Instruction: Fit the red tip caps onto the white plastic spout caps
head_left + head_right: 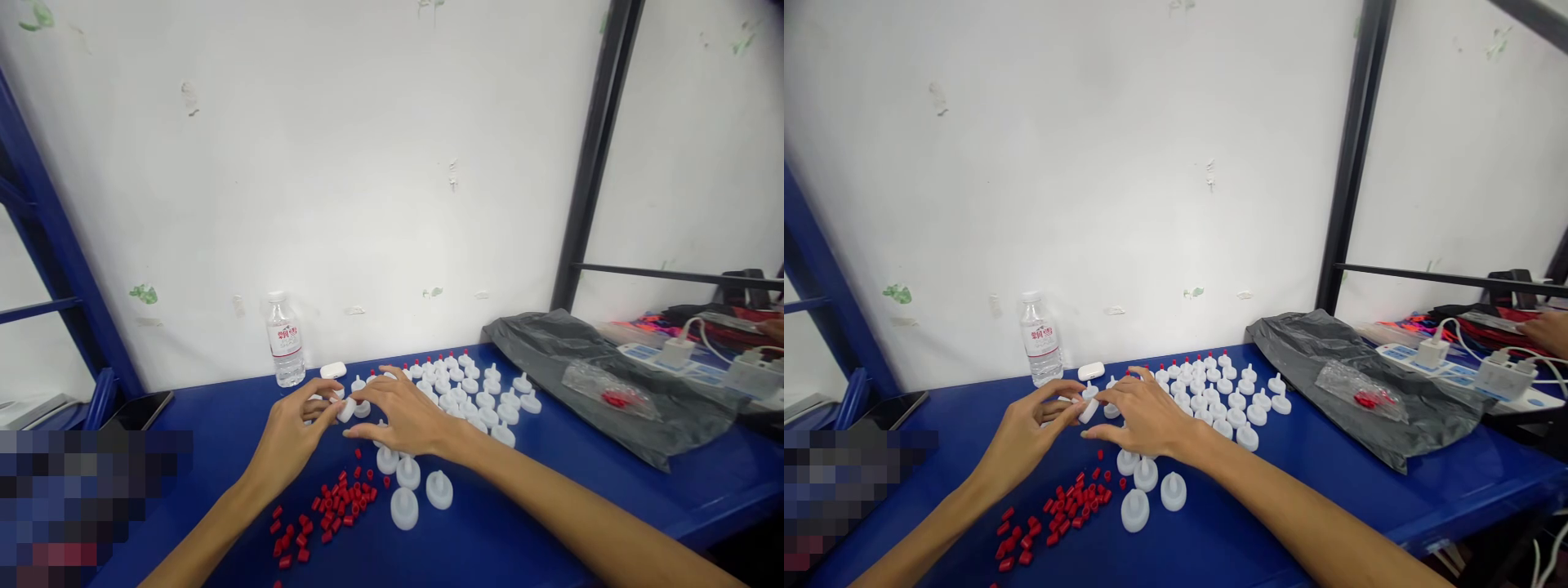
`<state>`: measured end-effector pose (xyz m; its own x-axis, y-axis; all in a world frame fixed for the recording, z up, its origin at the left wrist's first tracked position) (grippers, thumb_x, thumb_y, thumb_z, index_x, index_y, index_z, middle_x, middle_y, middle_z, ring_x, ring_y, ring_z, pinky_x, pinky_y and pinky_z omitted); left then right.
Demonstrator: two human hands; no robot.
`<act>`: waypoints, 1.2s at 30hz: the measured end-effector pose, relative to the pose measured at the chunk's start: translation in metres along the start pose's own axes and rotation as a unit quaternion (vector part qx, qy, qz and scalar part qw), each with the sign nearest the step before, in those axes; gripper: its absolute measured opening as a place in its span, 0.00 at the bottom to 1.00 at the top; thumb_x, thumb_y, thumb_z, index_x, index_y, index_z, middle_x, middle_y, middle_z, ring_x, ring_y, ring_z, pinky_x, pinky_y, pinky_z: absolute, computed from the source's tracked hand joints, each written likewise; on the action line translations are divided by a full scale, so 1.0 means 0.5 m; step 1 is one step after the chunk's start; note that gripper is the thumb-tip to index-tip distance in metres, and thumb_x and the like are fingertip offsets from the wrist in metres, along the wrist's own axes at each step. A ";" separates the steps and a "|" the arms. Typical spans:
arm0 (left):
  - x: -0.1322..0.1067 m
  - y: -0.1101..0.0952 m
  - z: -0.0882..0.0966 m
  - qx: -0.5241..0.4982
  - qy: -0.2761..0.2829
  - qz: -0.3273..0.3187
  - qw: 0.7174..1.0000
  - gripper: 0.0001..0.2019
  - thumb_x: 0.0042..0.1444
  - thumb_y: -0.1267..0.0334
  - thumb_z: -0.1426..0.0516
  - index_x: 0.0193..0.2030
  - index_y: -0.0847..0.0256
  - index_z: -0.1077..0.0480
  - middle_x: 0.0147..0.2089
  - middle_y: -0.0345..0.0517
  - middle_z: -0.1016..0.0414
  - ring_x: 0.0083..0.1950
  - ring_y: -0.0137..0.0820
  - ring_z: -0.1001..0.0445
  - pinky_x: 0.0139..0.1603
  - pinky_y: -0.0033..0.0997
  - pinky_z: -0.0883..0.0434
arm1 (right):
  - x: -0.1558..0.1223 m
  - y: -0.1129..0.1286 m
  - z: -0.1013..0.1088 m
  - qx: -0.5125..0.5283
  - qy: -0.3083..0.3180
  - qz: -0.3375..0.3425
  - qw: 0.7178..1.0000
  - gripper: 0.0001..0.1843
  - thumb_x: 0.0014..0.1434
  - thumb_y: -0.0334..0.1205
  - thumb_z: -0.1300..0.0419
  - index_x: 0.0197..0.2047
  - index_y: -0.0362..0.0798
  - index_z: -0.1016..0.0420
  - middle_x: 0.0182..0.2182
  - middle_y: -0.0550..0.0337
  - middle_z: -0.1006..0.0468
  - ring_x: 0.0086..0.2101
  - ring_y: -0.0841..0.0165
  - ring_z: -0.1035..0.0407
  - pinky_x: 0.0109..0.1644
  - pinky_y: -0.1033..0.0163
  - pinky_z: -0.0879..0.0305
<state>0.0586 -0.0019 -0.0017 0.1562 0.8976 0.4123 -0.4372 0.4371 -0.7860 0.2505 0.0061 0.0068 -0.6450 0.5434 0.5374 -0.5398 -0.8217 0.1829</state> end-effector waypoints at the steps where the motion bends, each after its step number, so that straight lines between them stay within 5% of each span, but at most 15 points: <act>1: -0.001 0.002 -0.003 -0.032 0.002 0.009 0.999 0.15 0.60 0.52 0.40 0.48 0.57 0.29 0.42 0.43 0.21 0.38 0.35 0.19 0.41 0.34 0.22 | 0.000 0.001 0.000 0.004 -0.010 -0.004 1.000 0.26 0.63 0.59 0.41 0.54 0.49 0.26 0.47 0.53 0.19 0.51 0.62 0.27 0.67 0.49 0.52; 5: 0.000 0.008 -0.013 -0.114 0.009 0.021 0.993 0.17 0.57 0.52 0.37 0.49 0.58 0.30 0.43 0.42 0.24 0.40 0.36 0.19 0.41 0.34 0.21 | 0.001 0.002 -0.006 0.017 -0.037 -0.007 0.999 0.22 0.63 0.57 0.40 0.53 0.51 0.25 0.47 0.56 0.18 0.50 0.64 0.27 0.66 0.51 0.51; 9: 0.003 0.006 -0.014 -0.069 0.006 0.030 0.997 0.18 0.60 0.51 0.40 0.52 0.59 0.29 0.40 0.43 0.21 0.42 0.37 0.19 0.45 0.35 0.23 | 0.002 -0.010 -0.004 -0.012 -0.074 -0.024 0.997 0.19 0.65 0.50 0.39 0.53 0.48 0.25 0.47 0.54 0.18 0.48 0.64 0.26 0.66 0.51 0.49; 14: -0.002 -0.004 -0.013 0.120 0.141 -0.003 0.983 0.12 0.60 0.53 0.41 0.42 0.55 0.20 0.44 0.44 0.19 0.44 0.38 0.23 0.47 0.36 0.28 | 0.004 -0.031 0.010 -0.071 -0.103 -0.047 0.991 0.18 0.65 0.49 0.40 0.53 0.47 0.25 0.46 0.52 0.18 0.47 0.62 0.25 0.67 0.48 0.52; 21: -0.014 0.009 -0.034 0.121 0.232 -0.007 0.965 0.09 0.57 0.55 0.39 0.40 0.52 0.18 0.44 0.43 0.21 0.45 0.35 0.25 0.48 0.33 0.31 | 0.002 -0.027 0.004 -0.080 -0.087 -0.037 0.992 0.18 0.65 0.48 0.39 0.53 0.47 0.25 0.44 0.52 0.18 0.47 0.62 0.25 0.68 0.48 0.53; 28: 0.000 0.013 -0.031 0.136 0.134 -0.002 0.982 0.12 0.61 0.52 0.43 0.37 0.57 0.22 0.32 0.40 0.22 0.32 0.32 0.28 0.35 0.31 0.34 | 0.002 -0.027 -0.001 -0.075 -0.083 -0.033 0.993 0.18 0.65 0.48 0.41 0.54 0.47 0.25 0.45 0.51 0.18 0.47 0.61 0.26 0.67 0.48 0.51; 36: 0.022 0.021 0.011 -0.041 -0.008 0.056 0.998 0.22 0.55 0.45 0.40 0.45 0.63 0.22 0.40 0.49 0.17 0.42 0.40 0.20 0.43 0.35 0.26 | 0.000 -0.017 -0.005 -0.074 -0.061 -0.018 0.995 0.19 0.65 0.47 0.40 0.56 0.48 0.26 0.45 0.52 0.18 0.47 0.61 0.26 0.66 0.48 0.49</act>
<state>0.0508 0.0124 -0.0031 0.0960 0.9401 0.3270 -0.3775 0.3384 -0.8620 0.2537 0.0138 0.0031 -0.5582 0.5406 0.6294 -0.6417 -0.7621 0.0855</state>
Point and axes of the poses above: each hand's wrist, its own x-axis towards the middle knuckle, its own z-axis out of the back of the hand, y = z × x, the point moved 3 cm from there along x, towards the middle knuckle
